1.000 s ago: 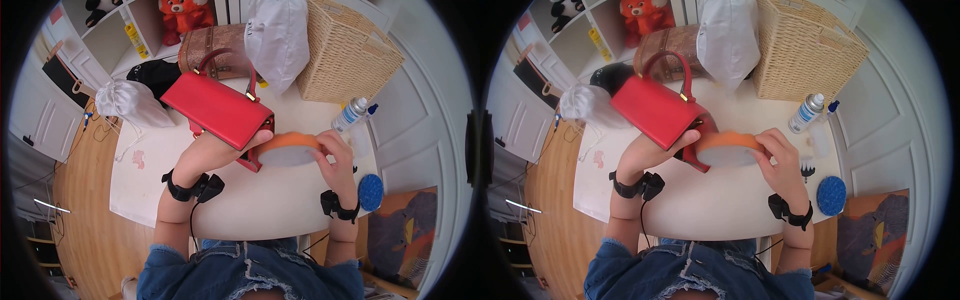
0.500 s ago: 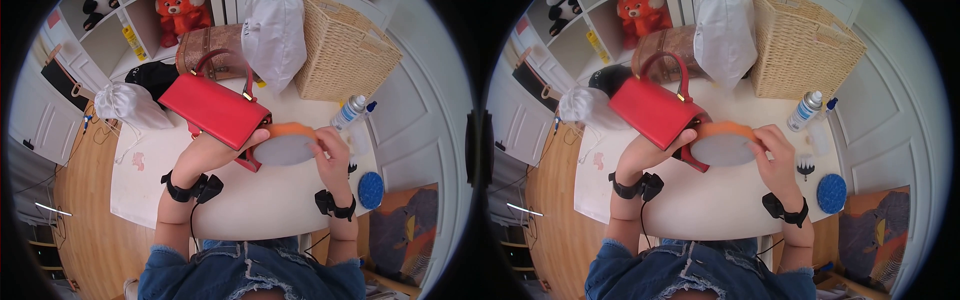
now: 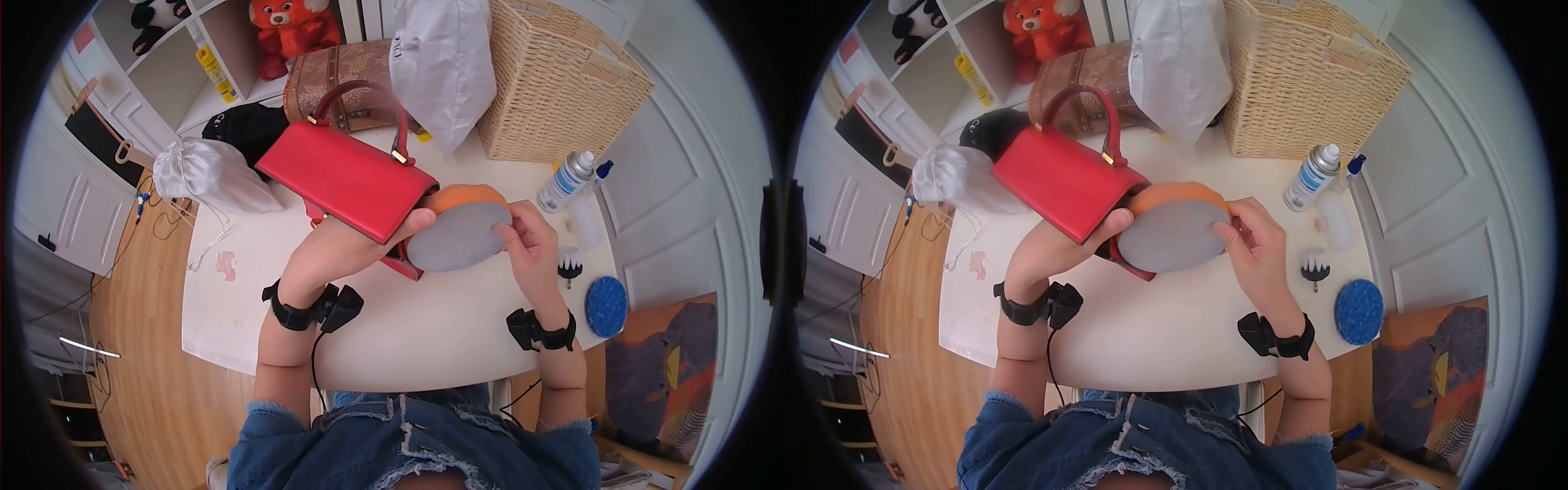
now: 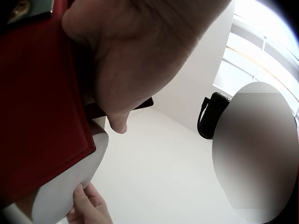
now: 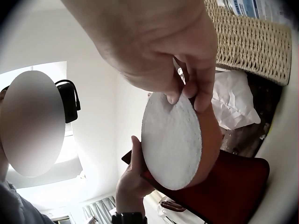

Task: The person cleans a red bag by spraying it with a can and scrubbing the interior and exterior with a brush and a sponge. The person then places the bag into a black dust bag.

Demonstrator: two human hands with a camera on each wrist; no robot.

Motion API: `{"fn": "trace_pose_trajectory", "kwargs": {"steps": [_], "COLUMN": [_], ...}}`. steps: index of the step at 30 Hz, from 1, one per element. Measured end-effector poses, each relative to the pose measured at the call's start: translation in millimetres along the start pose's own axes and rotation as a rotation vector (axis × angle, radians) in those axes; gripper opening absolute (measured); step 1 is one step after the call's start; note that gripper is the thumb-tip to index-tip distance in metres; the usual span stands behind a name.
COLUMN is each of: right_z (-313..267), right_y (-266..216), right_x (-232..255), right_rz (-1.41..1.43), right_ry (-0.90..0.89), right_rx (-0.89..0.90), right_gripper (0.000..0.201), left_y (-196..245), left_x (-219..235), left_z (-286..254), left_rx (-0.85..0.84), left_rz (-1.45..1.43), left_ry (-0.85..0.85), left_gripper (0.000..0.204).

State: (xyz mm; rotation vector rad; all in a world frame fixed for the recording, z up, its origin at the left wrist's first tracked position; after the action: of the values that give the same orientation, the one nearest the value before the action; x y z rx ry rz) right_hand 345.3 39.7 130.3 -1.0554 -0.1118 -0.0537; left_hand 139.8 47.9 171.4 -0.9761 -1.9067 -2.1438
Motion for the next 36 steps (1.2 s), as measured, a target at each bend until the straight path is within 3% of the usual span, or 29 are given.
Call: {"fn": "trace_pose_trajectory", "kwargs": {"steps": [5,12,14,17,20,22,29,34,36], "right_z": [3,3,-2,-6,-5,-3,2,-3,-6], "right_y": [6,6,25,37,37,32,25,34,44], "right_x": [-4,-4,-8,-8,-4,-1,0,-6,-4], "right_rz": [-0.043,-0.149,-0.046,-0.113,-0.140,-0.067,0.201,0.067,-0.028], "right_ry": [-0.169,-0.150,-0.168,-0.240,-0.241,-0.214,-0.176,-0.190,-0.205], "right_rx": [0.032,0.045,-0.214,-0.312,-0.298,-0.291,-0.239,-0.301,-0.350], "right_gripper": [0.014,0.009,0.008,0.011,0.011,0.010,0.011,0.011,0.011], "left_y": [2,3,4,0,-4,15,12,1,3], "left_x": [-1,0,-1,-1,-1,7,7,5,5], "left_z": [-1,-1,-1,0,1,-4,-3,-1,-3], "left_rx": [0.002,0.010,0.006,0.012,0.021,-0.254,-0.215,-0.030,-0.065], "left_rz": [-0.012,0.006,0.001,0.040,0.055,0.087,0.072,0.013,0.021], "left_ry": [-0.029,-0.014,-0.026,-0.005,0.019,0.190,0.167,0.098,0.131], "left_gripper": [0.036,0.036,0.037,0.038,0.040,0.034,0.036,0.035,0.035]}}
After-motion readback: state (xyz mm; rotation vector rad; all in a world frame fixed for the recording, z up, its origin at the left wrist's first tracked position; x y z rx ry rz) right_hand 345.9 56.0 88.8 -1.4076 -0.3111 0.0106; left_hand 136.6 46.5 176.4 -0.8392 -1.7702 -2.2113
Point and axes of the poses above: each hand's wrist, its own z-axis towards the middle knuckle, its own x-axis out of the back of the hand, y = z × x, the point moved 9 cm from there along z, towards the middle knuckle, and after that the axes turned 7 degrees about x, right-handed, at the moved point
